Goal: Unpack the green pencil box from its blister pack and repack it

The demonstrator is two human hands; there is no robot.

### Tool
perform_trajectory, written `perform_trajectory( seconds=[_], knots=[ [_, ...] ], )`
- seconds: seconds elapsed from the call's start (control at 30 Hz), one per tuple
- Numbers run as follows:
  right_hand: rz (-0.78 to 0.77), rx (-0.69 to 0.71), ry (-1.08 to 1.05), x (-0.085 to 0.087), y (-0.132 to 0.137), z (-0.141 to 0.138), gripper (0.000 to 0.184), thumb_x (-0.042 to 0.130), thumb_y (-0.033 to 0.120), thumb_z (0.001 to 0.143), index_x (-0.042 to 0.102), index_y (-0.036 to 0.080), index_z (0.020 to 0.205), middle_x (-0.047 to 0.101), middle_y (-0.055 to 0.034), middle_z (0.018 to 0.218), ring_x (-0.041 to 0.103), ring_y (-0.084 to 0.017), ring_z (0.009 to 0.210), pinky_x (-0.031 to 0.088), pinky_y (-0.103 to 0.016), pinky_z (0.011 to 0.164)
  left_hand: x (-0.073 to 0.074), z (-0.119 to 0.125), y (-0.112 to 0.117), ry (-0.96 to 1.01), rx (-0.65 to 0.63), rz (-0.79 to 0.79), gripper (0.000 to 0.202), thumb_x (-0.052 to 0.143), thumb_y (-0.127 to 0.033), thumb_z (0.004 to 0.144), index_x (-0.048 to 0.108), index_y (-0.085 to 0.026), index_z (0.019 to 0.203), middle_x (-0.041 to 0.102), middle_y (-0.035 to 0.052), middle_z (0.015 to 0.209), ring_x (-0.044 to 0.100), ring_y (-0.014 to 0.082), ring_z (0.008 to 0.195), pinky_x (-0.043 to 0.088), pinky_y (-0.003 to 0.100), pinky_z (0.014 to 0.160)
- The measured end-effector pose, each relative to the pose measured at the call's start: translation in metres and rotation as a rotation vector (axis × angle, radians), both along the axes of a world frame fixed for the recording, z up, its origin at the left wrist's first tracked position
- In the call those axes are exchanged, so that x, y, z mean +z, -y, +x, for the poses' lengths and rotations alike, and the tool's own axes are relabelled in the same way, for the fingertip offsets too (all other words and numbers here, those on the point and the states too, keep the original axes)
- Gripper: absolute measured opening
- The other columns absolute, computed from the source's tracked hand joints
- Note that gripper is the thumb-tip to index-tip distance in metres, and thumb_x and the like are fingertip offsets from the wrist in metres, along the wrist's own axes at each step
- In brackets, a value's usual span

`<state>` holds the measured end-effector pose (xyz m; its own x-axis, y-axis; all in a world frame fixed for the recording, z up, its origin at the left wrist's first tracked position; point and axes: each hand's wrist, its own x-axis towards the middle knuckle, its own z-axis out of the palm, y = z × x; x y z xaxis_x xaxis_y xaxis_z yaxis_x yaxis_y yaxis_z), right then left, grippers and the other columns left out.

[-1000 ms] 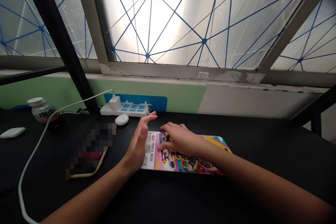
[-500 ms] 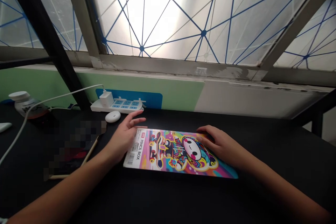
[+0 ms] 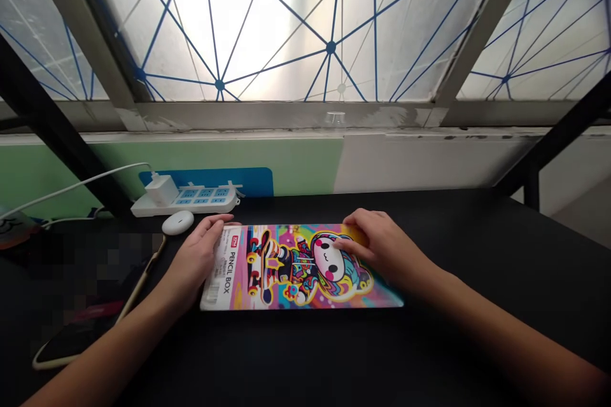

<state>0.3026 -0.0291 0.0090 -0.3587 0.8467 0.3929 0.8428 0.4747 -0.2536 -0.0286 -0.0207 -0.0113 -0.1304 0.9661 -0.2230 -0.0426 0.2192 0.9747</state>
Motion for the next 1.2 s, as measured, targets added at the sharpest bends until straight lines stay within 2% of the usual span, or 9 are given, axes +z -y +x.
perform_trajectory(
  seconds=[0.17, 0.3, 0.47, 0.6, 0.73, 0.93, 1.0, 1.1, 1.2],
  knots=[
    [0.439, 0.125, -0.008, 0.01, 0.013, 0.0, 0.025, 0.072, 0.04, 0.089, 0.054, 0.023, 0.088, 0.071, -0.0091, 0.103, 0.068, -0.024, 0.095, 0.052, -0.038, 0.086, 0.006, 0.003, 0.009, 0.184, -0.045, 0.127, 0.052, 0.05, -0.066, 0.093, 0.065, -0.024, 0.118, 0.074, 0.0045, 0.096, 0.071, 0.0223, 0.085, 0.058, 0.029, 0.069],
    [0.482, 0.194, 0.051, 0.018, 0.031, -0.009, 0.017, 0.068, 0.026, 0.093, 0.052, 0.023, 0.086, 0.073, -0.0108, 0.112, 0.071, -0.023, 0.099, 0.055, -0.034, 0.084, 0.019, 0.003, 0.016, 0.232, -0.073, 0.242, 0.053, 0.047, -0.067, 0.093, 0.069, -0.019, 0.097, 0.073, 0.0061, 0.097, 0.068, 0.0211, 0.082, 0.056, 0.029, 0.072],
    [0.346, 0.28, 0.216, 0.014, 0.044, -0.025, 0.007, 0.055, 0.016, 0.093, 0.058, 0.021, 0.089, 0.073, -0.0118, 0.114, 0.072, -0.025, 0.09, 0.059, -0.04, 0.079, 0.027, -0.01, 0.014, -0.014, -0.268, 0.31, 0.045, 0.048, -0.052, 0.095, 0.064, -0.021, 0.067, 0.072, 0.0062, 0.107, 0.066, 0.0286, 0.105, 0.053, 0.037, 0.088],
    [0.248, 0.319, 0.289, -0.001, 0.041, -0.028, 0.009, 0.06, 0.013, 0.084, 0.063, 0.018, 0.09, 0.07, -0.0151, 0.118, 0.069, -0.03, 0.099, 0.059, -0.045, 0.082, 0.025, -0.015, 0.012, -0.447, -0.496, 0.373, 0.029, 0.06, -0.052, 0.09, 0.072, -0.026, 0.096, 0.061, 0.0057, 0.137, 0.053, 0.0352, 0.129, 0.043, 0.047, 0.107],
    [0.168, 0.362, 0.339, -0.005, 0.037, -0.026, 0.011, 0.066, 0.016, 0.082, 0.065, 0.016, 0.093, 0.065, -0.0171, 0.125, 0.067, -0.031, 0.101, 0.057, -0.049, 0.089, 0.014, -0.01, 0.014, -0.796, -0.599, 0.49, 0.052, 0.072, -0.051, 0.082, 0.06, -0.033, 0.13, 0.047, 0.0078, 0.152, 0.043, 0.0351, 0.139, 0.042, 0.05, 0.11],
    [-0.083, 0.338, 0.169, 0.011, 0.033, -0.021, 0.025, 0.064, 0.045, 0.092, 0.06, 0.021, 0.088, 0.069, -0.0122, 0.116, 0.066, -0.027, 0.101, 0.055, -0.044, 0.089, 0.003, -0.009, 0.011, -0.989, -0.641, 0.644, 0.064, 0.077, -0.042, 0.081, 0.052, -0.031, 0.139, 0.052, 0.0088, 0.145, 0.043, 0.033, 0.137, 0.039, 0.05, 0.112],
    [-0.127, 0.274, 0.1, 0.011, 0.027, -0.016, 0.03, 0.062, 0.05, 0.093, 0.061, 0.021, 0.101, 0.066, -0.014, 0.123, 0.064, -0.028, 0.109, 0.054, -0.045, 0.091, 0.001, -0.009, 0.009, -1.008, -0.628, 0.674, 0.067, 0.078, -0.042, 0.08, 0.051, -0.03, 0.139, 0.054, 0.0093, 0.142, 0.046, 0.0331, 0.133, 0.042, 0.049, 0.11],
    [-0.171, 0.146, 0.053, 0.005, 0.014, -0.007, 0.06, 0.062, 0.06, 0.088, 0.052, 0.019, 0.131, 0.055, -0.0188, 0.142, 0.054, -0.034, 0.129, 0.049, -0.05, 0.101, 0.0, -0.008, 0.009, -1.078, -0.589, 0.779, 0.069, 0.077, -0.04, 0.081, 0.048, -0.032, 0.143, 0.054, 0.0097, 0.141, 0.046, 0.0345, 0.13, 0.042, 0.051, 0.108],
    [-0.222, 0.072, 0.032, 0.0, 0.007, -0.001, 0.076, 0.064, 0.065, 0.084, 0.044, 0.019, 0.142, 0.052, -0.0192, 0.145, 0.052, -0.036, 0.13, 0.048, -0.051, 0.101, 0.001, -0.006, 0.012, -1.184, -0.525, 0.941, 0.069, 0.074, -0.037, 0.084, 0.045, -0.035, 0.146, 0.051, 0.0097, 0.143, 0.045, 0.0359, 0.129, 0.037, 0.054, 0.109]
  ],
)
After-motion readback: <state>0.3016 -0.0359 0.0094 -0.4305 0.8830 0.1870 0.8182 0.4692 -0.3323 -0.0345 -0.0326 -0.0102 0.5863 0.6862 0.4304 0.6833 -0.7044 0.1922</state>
